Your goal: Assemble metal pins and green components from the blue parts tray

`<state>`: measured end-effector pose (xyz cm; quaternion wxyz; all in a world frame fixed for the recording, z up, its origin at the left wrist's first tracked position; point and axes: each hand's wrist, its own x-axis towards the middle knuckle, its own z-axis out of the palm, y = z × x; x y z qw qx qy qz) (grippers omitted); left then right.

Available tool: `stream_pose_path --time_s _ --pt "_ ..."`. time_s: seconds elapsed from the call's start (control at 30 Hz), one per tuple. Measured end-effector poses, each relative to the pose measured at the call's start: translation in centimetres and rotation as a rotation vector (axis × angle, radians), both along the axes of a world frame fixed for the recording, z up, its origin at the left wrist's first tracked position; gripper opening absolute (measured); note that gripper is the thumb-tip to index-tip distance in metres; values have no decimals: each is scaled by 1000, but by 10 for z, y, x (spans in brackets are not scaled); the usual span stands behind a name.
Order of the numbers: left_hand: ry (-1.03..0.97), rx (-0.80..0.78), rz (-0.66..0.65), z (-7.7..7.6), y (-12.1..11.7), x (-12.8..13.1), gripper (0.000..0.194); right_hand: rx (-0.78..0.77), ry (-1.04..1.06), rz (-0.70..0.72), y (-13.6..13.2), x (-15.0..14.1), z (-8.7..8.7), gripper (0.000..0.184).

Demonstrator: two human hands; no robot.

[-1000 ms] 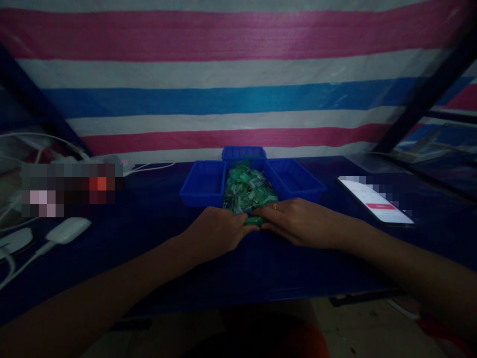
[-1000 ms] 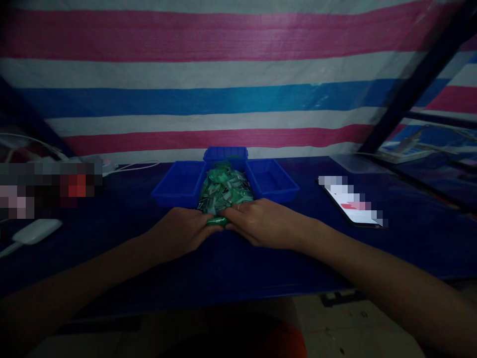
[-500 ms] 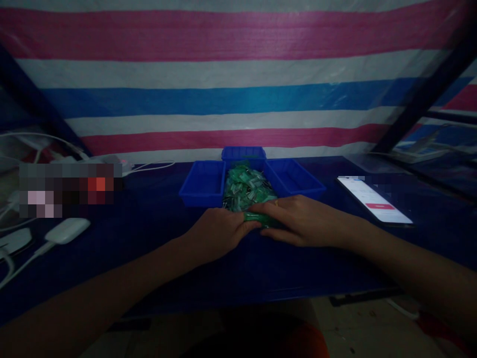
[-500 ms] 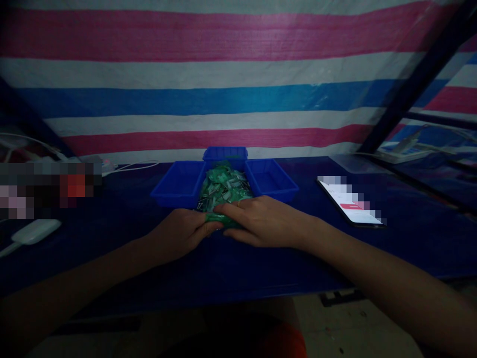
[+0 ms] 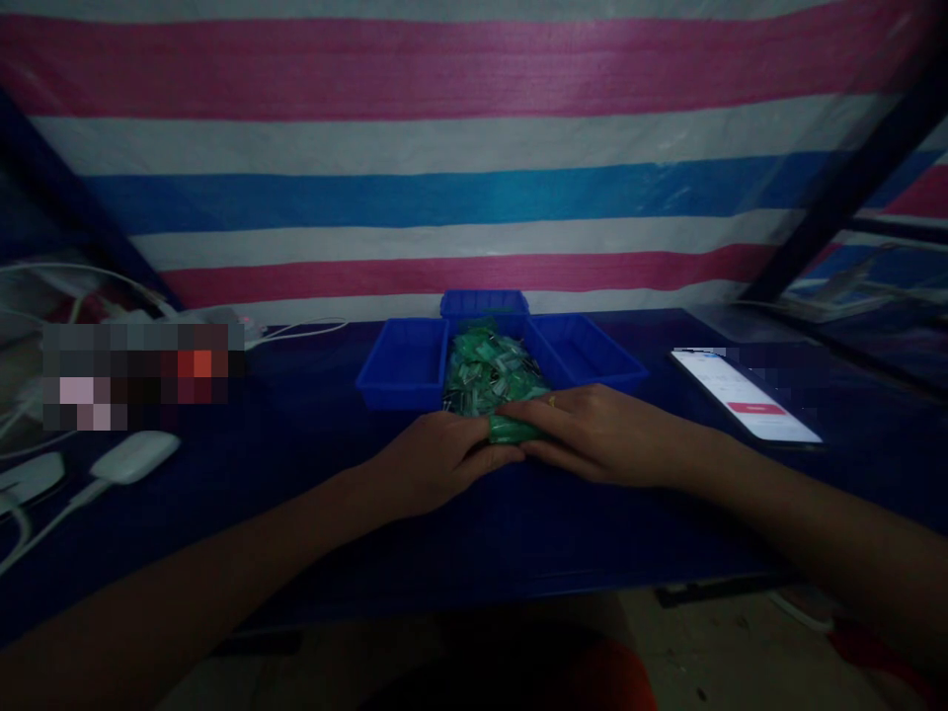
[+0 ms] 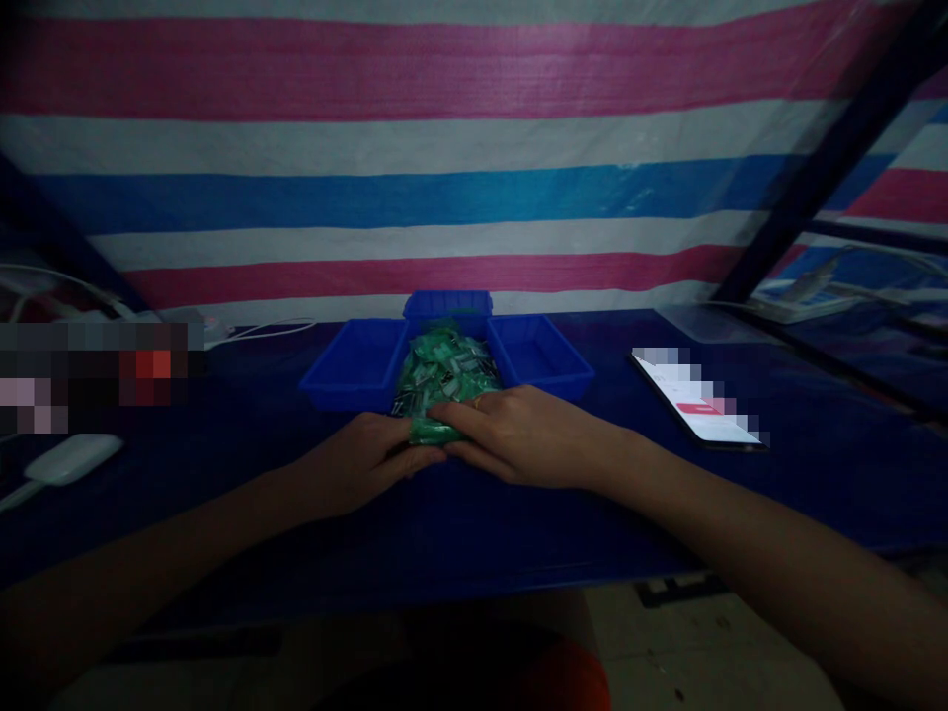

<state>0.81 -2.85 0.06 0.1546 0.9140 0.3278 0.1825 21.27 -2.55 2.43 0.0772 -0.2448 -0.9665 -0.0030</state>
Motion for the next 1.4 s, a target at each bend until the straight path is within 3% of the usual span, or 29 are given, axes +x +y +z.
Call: stream_pose_path --time_s 0.37,0.53,0.67,0.77,0.9,1.17,1.4 --pt "55 140 -6 -4 -1 0 24 -43 11 -61 0 1 4 36" --pt "72 217 12 -6 -3 0 28 37 46 -154 2 1 3 35" --pt "29 214 42 -3 -4 -1 27 149 149 -112 3 3 3 28" --pt "-31 141 126 2 -5 0 29 257 265 -100 2 5 5 25" --pt "-155 -25 209 7 -4 2 34 268 291 -102 -1 8 7 30" --pt "-517 -389 191 7 3 1 22 244 220 -47 1 10 3 36" --pt "-681 -491 177 13 5 -1 31 272 287 10 -1 5 1 32"
